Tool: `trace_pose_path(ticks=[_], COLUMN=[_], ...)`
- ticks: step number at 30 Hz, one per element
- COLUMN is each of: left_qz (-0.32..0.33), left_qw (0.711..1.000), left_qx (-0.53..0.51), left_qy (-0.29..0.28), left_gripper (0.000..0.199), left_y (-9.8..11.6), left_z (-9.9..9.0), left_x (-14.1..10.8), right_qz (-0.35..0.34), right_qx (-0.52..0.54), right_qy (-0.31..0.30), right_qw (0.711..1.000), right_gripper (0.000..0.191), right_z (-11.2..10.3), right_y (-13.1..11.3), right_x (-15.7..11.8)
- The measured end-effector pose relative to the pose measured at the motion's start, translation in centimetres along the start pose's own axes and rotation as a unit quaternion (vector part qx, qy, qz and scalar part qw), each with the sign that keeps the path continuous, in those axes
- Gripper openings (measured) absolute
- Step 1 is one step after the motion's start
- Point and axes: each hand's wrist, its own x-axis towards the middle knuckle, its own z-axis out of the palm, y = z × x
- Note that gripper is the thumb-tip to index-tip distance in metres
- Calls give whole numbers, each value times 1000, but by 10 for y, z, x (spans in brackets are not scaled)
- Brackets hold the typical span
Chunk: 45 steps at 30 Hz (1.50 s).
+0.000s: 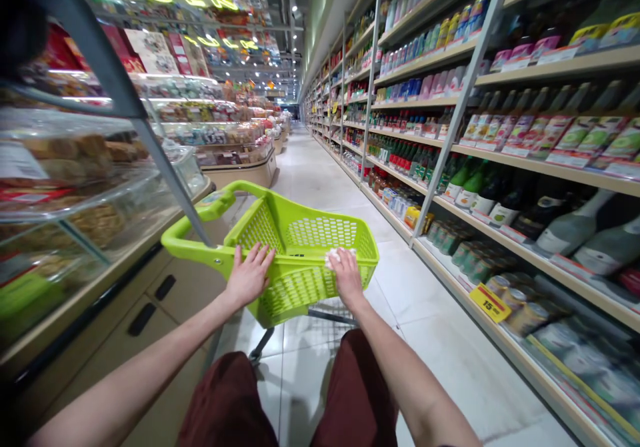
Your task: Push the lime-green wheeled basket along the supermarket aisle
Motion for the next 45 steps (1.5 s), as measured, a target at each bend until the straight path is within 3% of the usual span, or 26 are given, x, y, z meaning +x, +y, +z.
trace_pose_path(ticks=[4, 6, 8, 12, 15, 19, 21, 23, 28, 30, 32, 39, 42, 45], left_qz=[3, 1, -3, 44, 74, -71, -101, -104, -105, -96, -90, -86, -86, -85], left_qw=[1000, 1000, 999, 997, 992, 985, 983, 985, 986, 986, 986, 987, 988, 989], left_qx=[-19, -27, -35, -67, -86, -51, -36, -32, -42, -46, -50, -57, -54, -43], left_qy=[-8, -12, -12, 2, 47, 145, 149, 133, 123, 129, 131, 124, 114, 111], left_gripper=[60, 60, 61, 60, 49, 37, 38, 36, 31, 33, 35, 42, 44, 45], left_y=[0, 4, 10, 7, -23, -85, -105, -113, -99, -93, -90, -86, -86, -87], left_z=[1, 2, 3, -3, -15, -29, -31, -30, -28, -27, -27, -24, -23, -23], left_x=[6, 11, 17, 19, 6, -14, -15, -10, 5, 6, 5, 11, 14, 15], right_qz=[63, 105, 94, -40, -64, 37, 69, 51, -38, -88, -137, -249, -233, -183], right_qx=[-22, -13, 18, 101, 111, 90, 102, 139, 226, 225, 205, 143, 172, 204], right_qy=[17, 46, 56, 20, 3, 43, 56, 46, 40, 42, 36, -94, -72, 4], right_qw=[998, 993, 994, 994, 992, 994, 991, 988, 973, 969, 968, 953, 954, 962], right_gripper=[48, 45, 45, 51, 52, 42, 39, 41, 54, 52, 47, 33, 35, 38], right_z=[-7, 2, 17, 44, 48, 48, 51, 54, 51, 51, 56, 92, 81, 61], right_y=[49, 48, 23, -49, -50, -3, -2, -30, -148, -170, -169, -107, -108, -123], right_x=[7, 20, 36, 63, 66, 63, 69, 80, 105, 103, 92, 24, 32, 71])
